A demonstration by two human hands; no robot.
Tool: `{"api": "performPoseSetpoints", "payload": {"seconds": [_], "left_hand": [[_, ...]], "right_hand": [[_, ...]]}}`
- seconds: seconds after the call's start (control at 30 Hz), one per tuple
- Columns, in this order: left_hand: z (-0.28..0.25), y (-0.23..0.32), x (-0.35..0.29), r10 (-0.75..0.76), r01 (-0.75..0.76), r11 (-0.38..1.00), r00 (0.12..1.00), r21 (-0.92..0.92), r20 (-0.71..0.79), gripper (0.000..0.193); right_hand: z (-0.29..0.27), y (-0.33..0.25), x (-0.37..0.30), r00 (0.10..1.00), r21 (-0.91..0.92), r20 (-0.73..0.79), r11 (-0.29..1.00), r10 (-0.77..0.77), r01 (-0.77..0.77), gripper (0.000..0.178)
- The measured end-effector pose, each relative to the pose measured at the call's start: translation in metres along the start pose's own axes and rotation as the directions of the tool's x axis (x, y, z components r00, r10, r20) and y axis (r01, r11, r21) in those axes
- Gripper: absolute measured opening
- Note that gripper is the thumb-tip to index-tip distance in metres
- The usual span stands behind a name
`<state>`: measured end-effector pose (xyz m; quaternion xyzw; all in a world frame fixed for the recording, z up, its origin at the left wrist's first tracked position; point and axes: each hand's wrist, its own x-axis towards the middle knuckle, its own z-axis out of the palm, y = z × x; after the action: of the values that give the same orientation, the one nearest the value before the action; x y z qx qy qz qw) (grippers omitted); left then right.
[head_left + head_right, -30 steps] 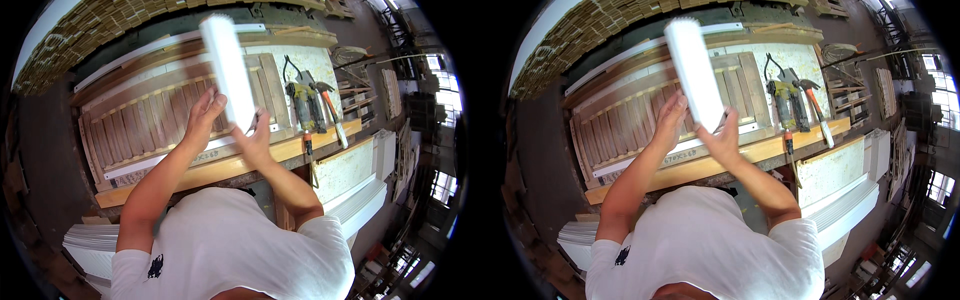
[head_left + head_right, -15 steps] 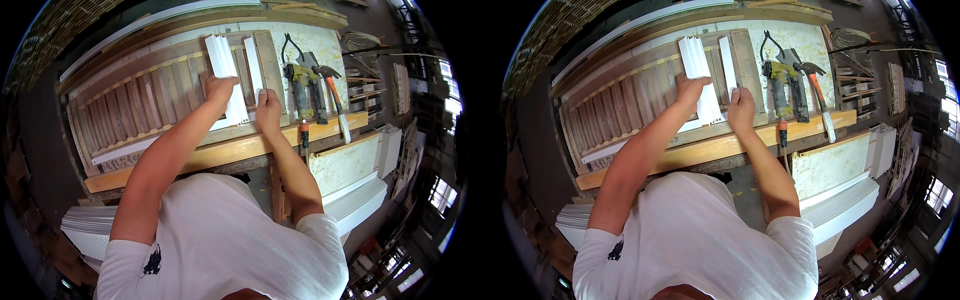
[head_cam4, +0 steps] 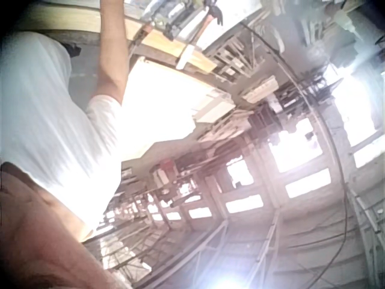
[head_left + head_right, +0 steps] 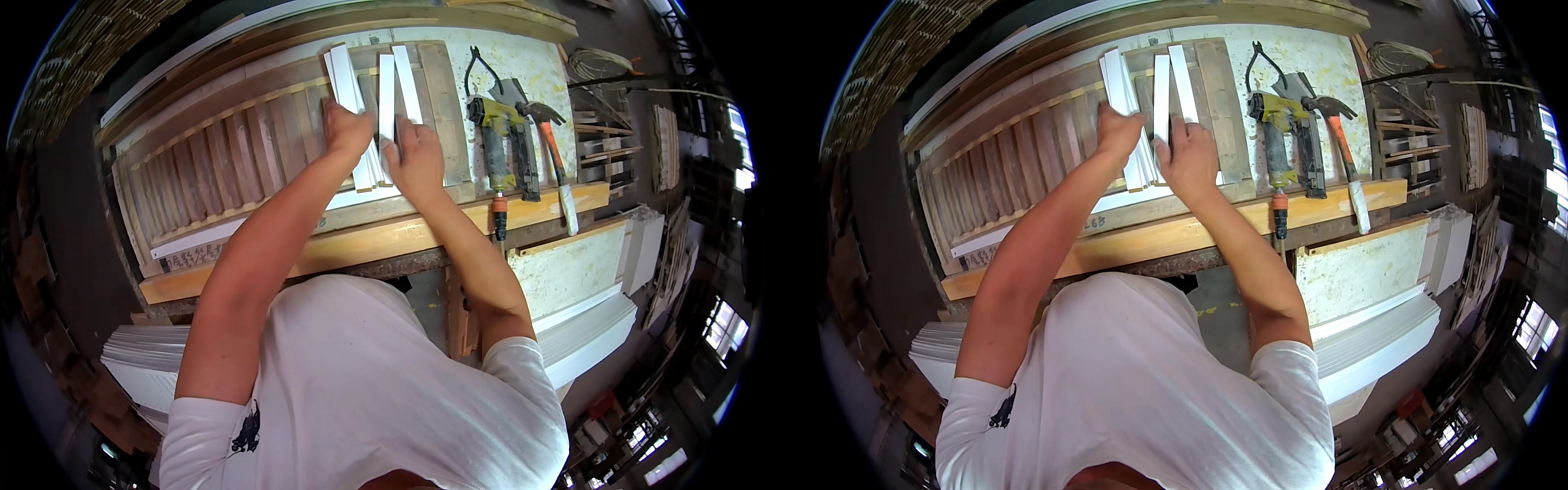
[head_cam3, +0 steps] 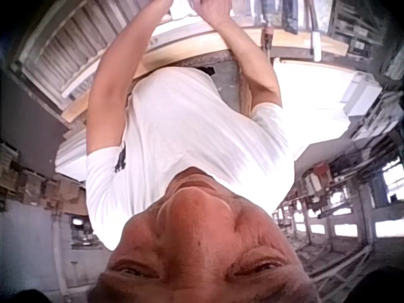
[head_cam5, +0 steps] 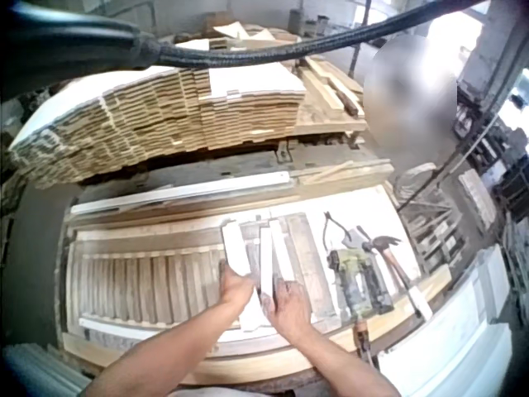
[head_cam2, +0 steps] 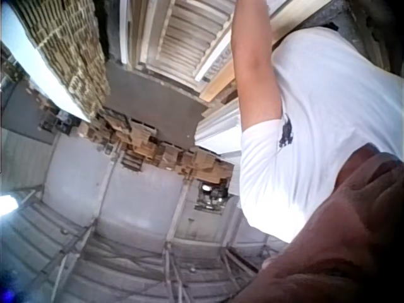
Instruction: The person assembles a white wooden slatted panel by placing individual slats into a jig and securing them with a pneumatic nail gun. They repeat this process to complete the panel, then move the finished unit to a stack of similar items.
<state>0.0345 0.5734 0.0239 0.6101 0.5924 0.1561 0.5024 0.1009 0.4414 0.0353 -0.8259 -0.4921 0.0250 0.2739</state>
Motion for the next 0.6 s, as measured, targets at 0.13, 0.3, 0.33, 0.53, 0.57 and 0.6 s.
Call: {"api": "performPoseSetpoints", "payload": {"seconds": [0.13,0.3,0.33,0.53,0.57,0.6], "left_hand": [[-0.007,0.005,-0.003,0.078,-0.060,0.962,0.995,0.268,-0.057,0.054],[-0.019,0.007,-0.002,0.025,-0.036,0.966,0.999,0.258,0.046,0.055],[-0.023,0.010,-0.003,0.008,-0.024,0.969,0.998,0.245,0.066,0.055],[-0.047,-0.006,-0.003,0.110,-0.114,0.967,0.994,0.229,0.030,0.056],[-0.042,-0.028,0.007,0.274,-0.244,0.921,0.960,0.302,-0.058,0.059],[-0.045,-0.023,0.005,0.209,-0.194,0.939,0.978,0.284,-0.025,0.060]], "right_hand": [[0.006,-0.015,0.011,0.990,-0.045,0.134,0.998,0.048,-0.042,0.037],[0.014,-0.009,0.017,0.993,-0.001,0.119,1.000,0.018,-0.018,0.035],[0.017,-0.004,0.014,0.994,0.017,0.113,1.000,0.009,-0.011,0.035],[0.006,-0.036,0.004,0.984,0.075,0.120,0.990,-0.129,0.121,0.040],[0.009,-0.044,0.001,0.982,0.008,0.127,0.990,-0.141,0.141,0.040],[0.013,-0.045,-0.001,0.981,-0.064,0.133,0.986,-0.142,0.151,0.041]]}}
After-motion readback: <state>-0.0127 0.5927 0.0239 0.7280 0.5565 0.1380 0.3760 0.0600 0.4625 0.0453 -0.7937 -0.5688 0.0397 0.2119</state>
